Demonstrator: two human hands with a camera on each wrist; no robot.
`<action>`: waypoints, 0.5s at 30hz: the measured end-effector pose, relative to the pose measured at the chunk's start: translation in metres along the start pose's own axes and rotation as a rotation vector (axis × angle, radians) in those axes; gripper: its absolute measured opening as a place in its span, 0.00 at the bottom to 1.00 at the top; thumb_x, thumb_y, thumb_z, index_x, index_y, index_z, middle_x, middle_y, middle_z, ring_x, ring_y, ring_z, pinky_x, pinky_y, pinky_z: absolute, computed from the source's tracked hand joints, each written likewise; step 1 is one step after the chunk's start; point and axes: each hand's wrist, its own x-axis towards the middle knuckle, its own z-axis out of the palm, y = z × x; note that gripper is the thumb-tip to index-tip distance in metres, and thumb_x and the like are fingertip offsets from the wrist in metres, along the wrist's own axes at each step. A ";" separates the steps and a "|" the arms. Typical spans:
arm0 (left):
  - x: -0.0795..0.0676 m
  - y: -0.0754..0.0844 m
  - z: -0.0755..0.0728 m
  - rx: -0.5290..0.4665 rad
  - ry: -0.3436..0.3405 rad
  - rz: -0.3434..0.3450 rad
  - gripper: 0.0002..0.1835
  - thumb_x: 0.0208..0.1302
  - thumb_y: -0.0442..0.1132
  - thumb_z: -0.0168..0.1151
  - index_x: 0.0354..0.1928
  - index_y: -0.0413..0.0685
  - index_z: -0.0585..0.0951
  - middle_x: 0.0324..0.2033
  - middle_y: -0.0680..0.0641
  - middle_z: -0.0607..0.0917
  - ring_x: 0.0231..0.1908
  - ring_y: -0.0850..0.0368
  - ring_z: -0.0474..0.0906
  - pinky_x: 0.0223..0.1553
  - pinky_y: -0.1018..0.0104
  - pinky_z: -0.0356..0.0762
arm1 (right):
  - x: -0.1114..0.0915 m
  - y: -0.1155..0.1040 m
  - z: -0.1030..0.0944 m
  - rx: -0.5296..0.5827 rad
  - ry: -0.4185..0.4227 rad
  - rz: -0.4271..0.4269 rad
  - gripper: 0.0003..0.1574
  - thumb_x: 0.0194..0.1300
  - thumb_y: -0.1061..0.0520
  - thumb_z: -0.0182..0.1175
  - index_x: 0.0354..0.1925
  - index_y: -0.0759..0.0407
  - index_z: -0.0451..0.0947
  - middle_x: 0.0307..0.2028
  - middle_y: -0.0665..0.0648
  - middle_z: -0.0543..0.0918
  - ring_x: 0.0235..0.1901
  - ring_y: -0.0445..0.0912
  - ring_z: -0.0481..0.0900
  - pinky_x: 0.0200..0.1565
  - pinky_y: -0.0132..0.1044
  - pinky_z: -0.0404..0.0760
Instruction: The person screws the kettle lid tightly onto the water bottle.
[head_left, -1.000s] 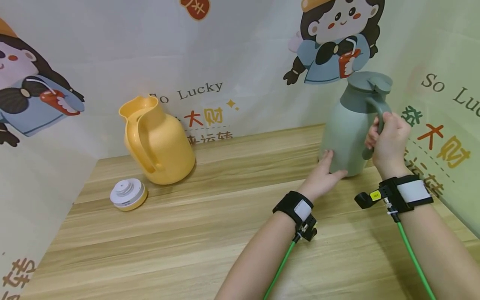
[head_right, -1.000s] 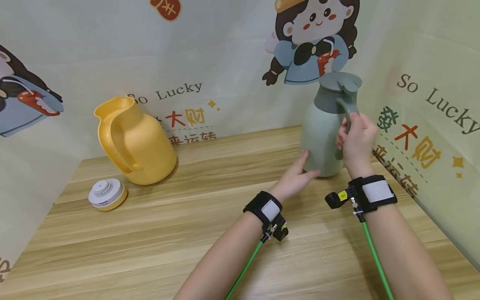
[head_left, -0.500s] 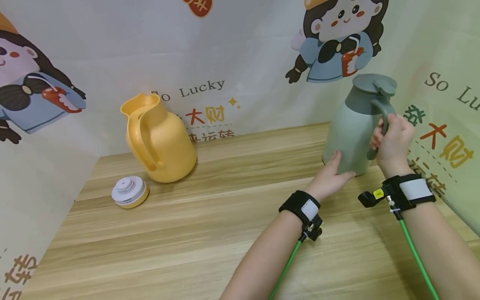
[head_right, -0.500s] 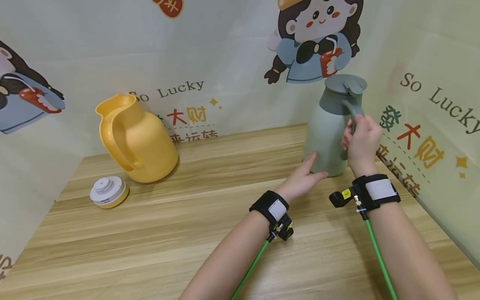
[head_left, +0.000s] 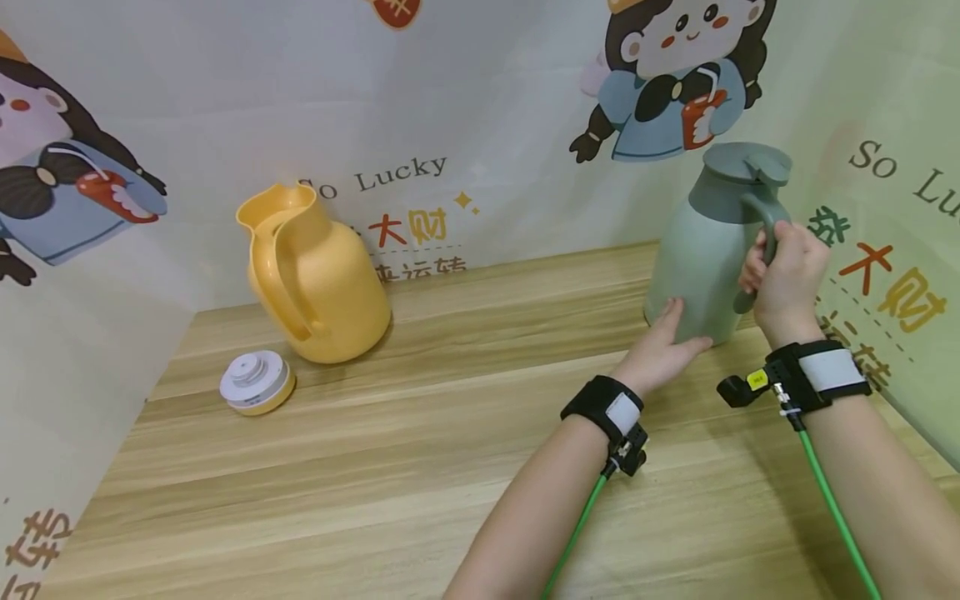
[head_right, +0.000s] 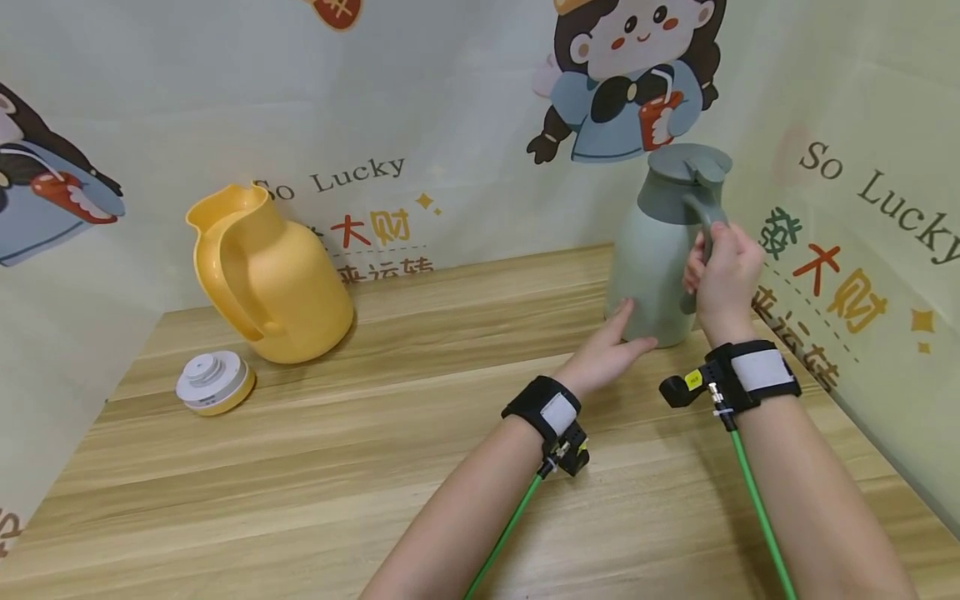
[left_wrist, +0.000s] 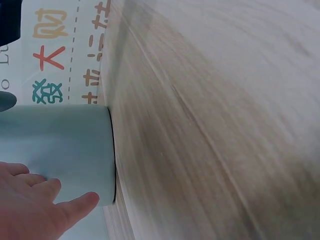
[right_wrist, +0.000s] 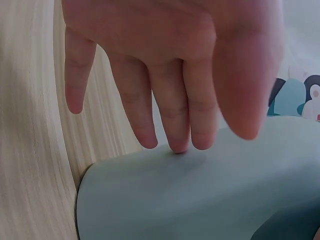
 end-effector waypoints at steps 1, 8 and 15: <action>0.000 0.000 0.000 0.002 0.001 0.001 0.36 0.66 0.51 0.51 0.70 0.52 0.48 0.68 0.56 0.46 0.65 0.66 0.42 0.62 0.70 0.45 | 0.001 0.000 0.000 -0.001 -0.004 0.003 0.19 0.69 0.61 0.39 0.22 0.64 0.65 0.07 0.52 0.62 0.05 0.42 0.56 0.08 0.30 0.57; 0.001 -0.002 -0.001 0.017 -0.003 0.017 0.36 0.67 0.51 0.50 0.70 0.52 0.47 0.68 0.56 0.46 0.65 0.67 0.42 0.62 0.70 0.44 | 0.003 -0.001 -0.001 0.019 -0.018 0.015 0.19 0.69 0.62 0.38 0.21 0.64 0.64 0.07 0.52 0.61 0.05 0.41 0.56 0.07 0.30 0.56; 0.002 -0.006 -0.003 0.024 -0.008 0.025 0.36 0.67 0.51 0.50 0.70 0.50 0.47 0.68 0.54 0.46 0.65 0.66 0.42 0.62 0.71 0.45 | 0.003 -0.002 0.001 0.001 -0.020 0.027 0.19 0.69 0.62 0.37 0.22 0.64 0.64 0.06 0.51 0.61 0.05 0.41 0.56 0.07 0.30 0.56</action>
